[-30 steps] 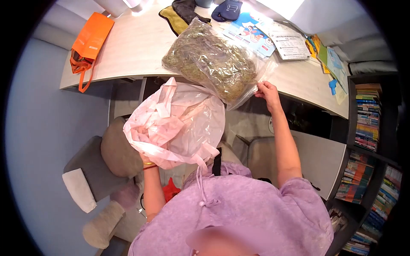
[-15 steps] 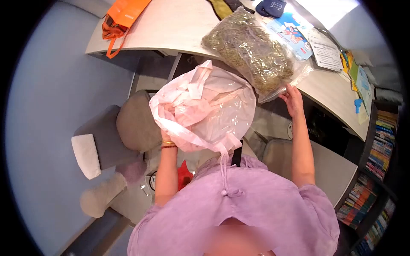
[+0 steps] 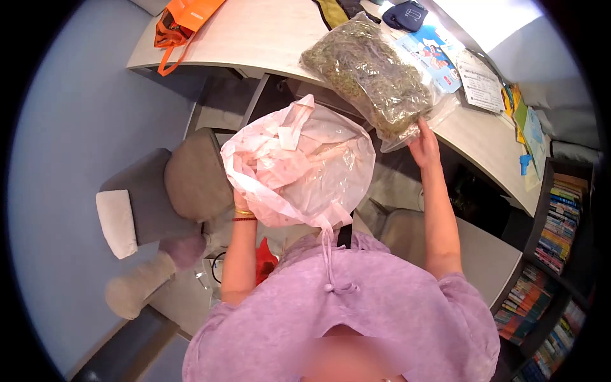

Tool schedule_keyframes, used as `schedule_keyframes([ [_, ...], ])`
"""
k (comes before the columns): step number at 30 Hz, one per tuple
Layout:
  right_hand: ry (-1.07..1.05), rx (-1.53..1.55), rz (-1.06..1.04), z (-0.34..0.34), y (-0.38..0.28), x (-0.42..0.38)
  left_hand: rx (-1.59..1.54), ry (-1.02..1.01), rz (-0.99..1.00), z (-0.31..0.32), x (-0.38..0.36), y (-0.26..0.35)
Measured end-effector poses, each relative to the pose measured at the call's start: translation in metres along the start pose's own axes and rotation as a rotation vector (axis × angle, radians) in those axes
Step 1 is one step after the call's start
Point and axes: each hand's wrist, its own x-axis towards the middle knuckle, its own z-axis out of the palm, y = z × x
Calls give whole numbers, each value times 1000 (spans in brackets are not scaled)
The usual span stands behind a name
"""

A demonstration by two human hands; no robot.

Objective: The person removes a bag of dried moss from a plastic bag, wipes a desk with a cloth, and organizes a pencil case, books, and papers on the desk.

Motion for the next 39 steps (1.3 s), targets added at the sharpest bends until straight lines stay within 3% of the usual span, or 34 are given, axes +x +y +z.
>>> schedule_keyframes([
  [1,-21,-91,-57,3,-5,8,-147,-200,-82,16,-4,7],
  [2,-42,-184,-112,5,-10,16,-156,-192,-79,28,-6,11],
  [4,-71,-284,-273,18,-43,19,-111,113,-161,48,-9,15],
  [8,-34,-414,-507,50,-130,-3,-187,28,-222,36,-10,14],
  [9,71,-438,-550,49,-150,-7,-231,113,-219,50,-12,16],
  [12,126,-813,-732,60,-198,-36,-238,129,-210,59,-16,12],
  [13,89,-860,-724,40,-216,-35,-259,147,-193,62,-17,11],
  [15,-76,-715,-709,59,-227,-61,-377,-18,-230,73,-21,11],
  [16,-104,-739,-691,81,-221,-72,-403,5,-210,73,-24,7],
  [18,-472,-529,-300,121,-214,-93,-548,-22,-230,84,-23,7],
  [19,-481,-539,-289,116,-209,-91,-475,103,-257,79,-22,4],
  [21,-217,-742,-646,81,-183,-83,-439,198,-278,65,-23,-1],
  [22,-451,-968,-1039,78,-163,-77,-390,285,-305,64,-25,0],
  [23,-443,-1069,-802,61,-152,-68,-387,255,-302,66,-23,2],
  [25,-371,-1042,143,142,-115,-87,-355,229,-305,64,-19,1],
  [26,-474,-977,255,148,-83,-94,-307,202,-312,62,-22,-1],
  [27,-650,-983,319,143,-55,-93,-236,220,-336,74,-23,8],
  [30,-652,-932,605,152,6,-114,-221,231,-314,58,-51,28],
  [33,-767,-938,702,163,42,-145,-296,315,-251,22,-95,64],
  [35,-1025,-1005,748,170,62,-161,-402,332,-253,9,-120,87],
  [36,-1033,-1012,758,176,74,-171,-410,340,-244,8,-134,94],
  [38,-1007,-1061,835,195,102,-189,-302,433,-298,12,-158,110],
  [39,-1045,-1067,819,198,117,-195,-133,290,-236,6,-167,110],
])
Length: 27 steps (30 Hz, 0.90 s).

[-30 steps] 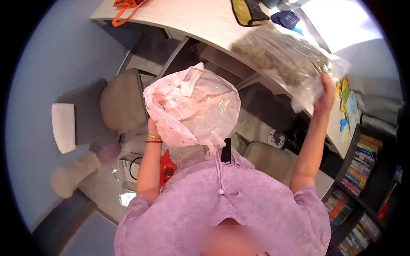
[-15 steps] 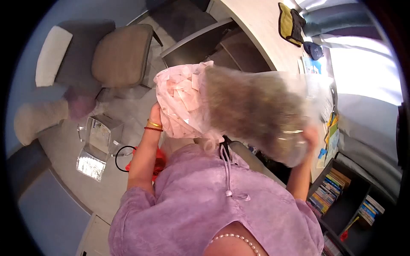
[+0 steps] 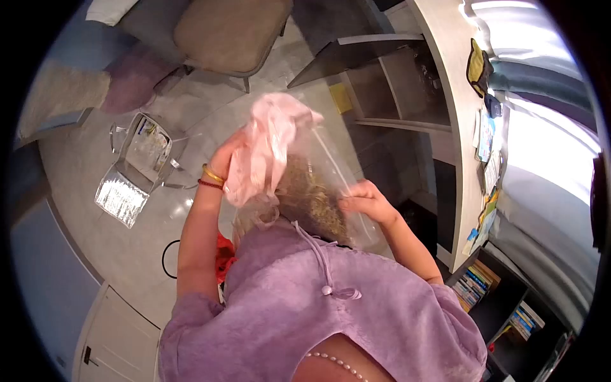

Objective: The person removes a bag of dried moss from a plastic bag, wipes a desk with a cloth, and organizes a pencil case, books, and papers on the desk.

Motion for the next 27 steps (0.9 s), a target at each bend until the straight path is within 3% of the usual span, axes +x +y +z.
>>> schedule_keyframes([
  [3,28,6,54,27,8,33,181,-116,55,-7,-26,11],
  [7,162,122,4,31,28,47,78,-165,83,-27,-48,27],
  [9,337,192,-166,33,27,53,12,-89,158,-34,-58,27],
  [11,505,338,-106,34,14,56,-110,10,273,-43,-65,25],
  [13,407,288,-171,30,7,54,-55,97,326,-56,-67,21],
  [15,393,280,-166,38,-9,47,-146,-33,344,-47,-64,27],
  [17,382,263,-174,41,-27,42,-203,21,356,-41,-55,37],
  [19,549,241,-232,41,-38,38,-268,66,362,-42,-45,51],
  [20,484,259,-294,31,-42,34,-320,20,412,-43,-34,59],
  [22,549,280,-383,24,-55,25,-392,-61,483,-48,-9,78],
  [25,647,336,-557,15,-78,15,-223,-46,650,-65,34,119],
  [27,668,403,-623,0,-83,16,203,74,832,-100,71,147],
])
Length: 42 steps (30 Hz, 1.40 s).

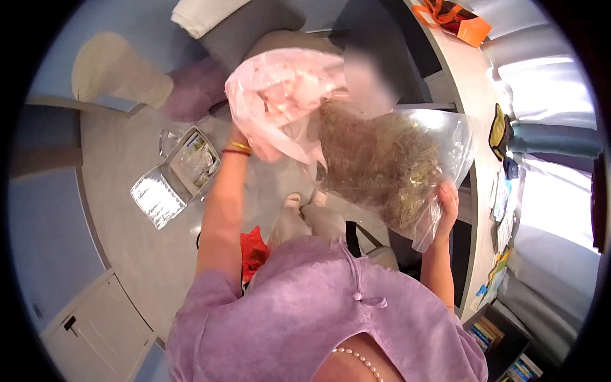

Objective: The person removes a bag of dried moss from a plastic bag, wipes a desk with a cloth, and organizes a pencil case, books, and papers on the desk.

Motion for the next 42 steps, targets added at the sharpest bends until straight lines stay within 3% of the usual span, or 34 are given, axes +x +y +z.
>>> schedule_keyframes([
  [2,26,-59,-20,2,2,23,820,-43,320,-46,48,-16],
  [4,101,-159,-36,4,23,67,937,460,74,-20,62,7],
  [5,277,-131,-6,26,35,87,963,695,225,13,54,21],
  [6,-9,65,4,14,62,122,983,703,218,10,55,9],
  [8,-154,118,47,19,112,182,1175,355,-194,-19,75,-28],
  [10,-162,231,110,25,158,226,1104,658,-219,-16,73,-89],
  [12,-142,243,162,31,178,249,1041,683,-400,0,66,-96],
  [18,-209,191,275,32,182,283,948,712,-628,4,64,-155],
  [22,-192,221,359,37,173,308,1053,645,-654,11,94,-182],
  [24,-200,246,399,48,155,318,894,809,-546,-6,118,-211],
  [26,-239,252,431,59,143,325,894,759,-501,-18,134,-215],
  [28,-207,179,396,73,141,330,1201,478,-672,-20,161,-196],
  [29,-266,29,332,76,147,334,1265,483,-282,-3,165,-191],
  [30,-326,-122,269,80,151,340,1263,466,-284,16,175,-176],
  [32,-287,-179,309,91,153,353,1337,-8,-252,56,192,-130],
  [34,-144,-169,231,101,152,376,1329,-322,-97,97,193,-82],
  [36,-42,-71,180,105,153,399,1198,-453,160,118,181,-52],
  [38,16,14,147,108,153,415,944,-422,-87,132,167,-17],
  [39,37,-18,149,116,151,418,801,-386,-53,132,164,-5],
  [41,3,-95,165,126,147,415,758,-155,-220,94,173,9],
  [42,-34,-174,183,131,145,410,1052,-59,189,56,187,3],
])
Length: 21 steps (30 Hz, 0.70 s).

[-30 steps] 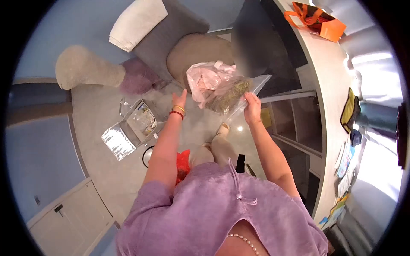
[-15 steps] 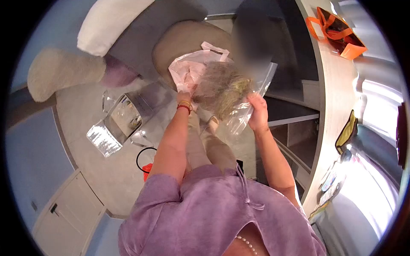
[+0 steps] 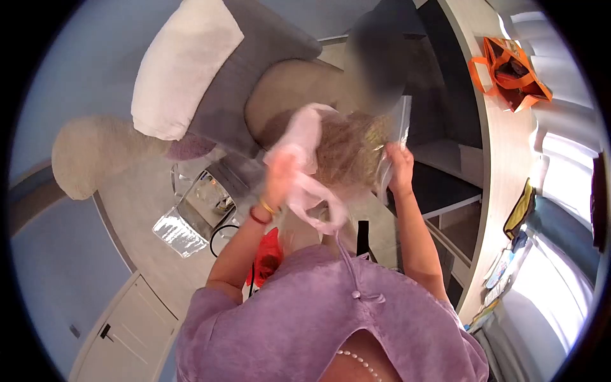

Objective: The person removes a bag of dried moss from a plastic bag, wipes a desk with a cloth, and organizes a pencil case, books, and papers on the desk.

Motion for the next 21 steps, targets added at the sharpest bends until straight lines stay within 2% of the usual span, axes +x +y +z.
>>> schedule_keyframes([
  [1,-48,-27,42,7,-5,-10,-531,-14,-427,-28,12,-15],
  [2,-157,-66,102,7,-10,-18,-557,54,-381,-38,28,-21],
  [4,-300,-285,54,26,-17,-34,-584,54,-371,-38,39,-41],
  [5,-304,-286,65,38,-23,-36,-582,57,-382,-38,46,-38],
  [7,-722,-690,-629,64,-37,-34,-709,-150,-508,-29,71,-14],
  [9,-725,-881,-537,84,-22,-30,-559,-373,-393,-21,87,5],
  [10,-708,-1000,-531,89,-6,-20,-426,-371,-256,-18,92,53],
  [11,-637,-988,-382,87,18,-8,-431,-465,-52,-10,91,70],
  [12,-572,-965,-234,85,45,0,-212,-305,319,11,82,74],
  [13,-471,-816,-401,79,65,-5,-10,-466,184,17,67,80],
  [14,-484,-809,-414,76,79,5,3,-452,185,11,58,85],
  [16,-378,-643,-509,68,97,12,220,-570,99,-1,43,90],
  [17,-436,-736,-333,89,39,-11,222,-449,96,-12,43,84],
  [18,-427,-738,-329,82,25,-19,220,-323,92,-27,45,76],
  [20,-431,-30,88,63,0,-22,328,-232,31,-53,57,66],
  [21,-301,105,102,70,-27,-26,325,-222,35,-57,56,62],
])
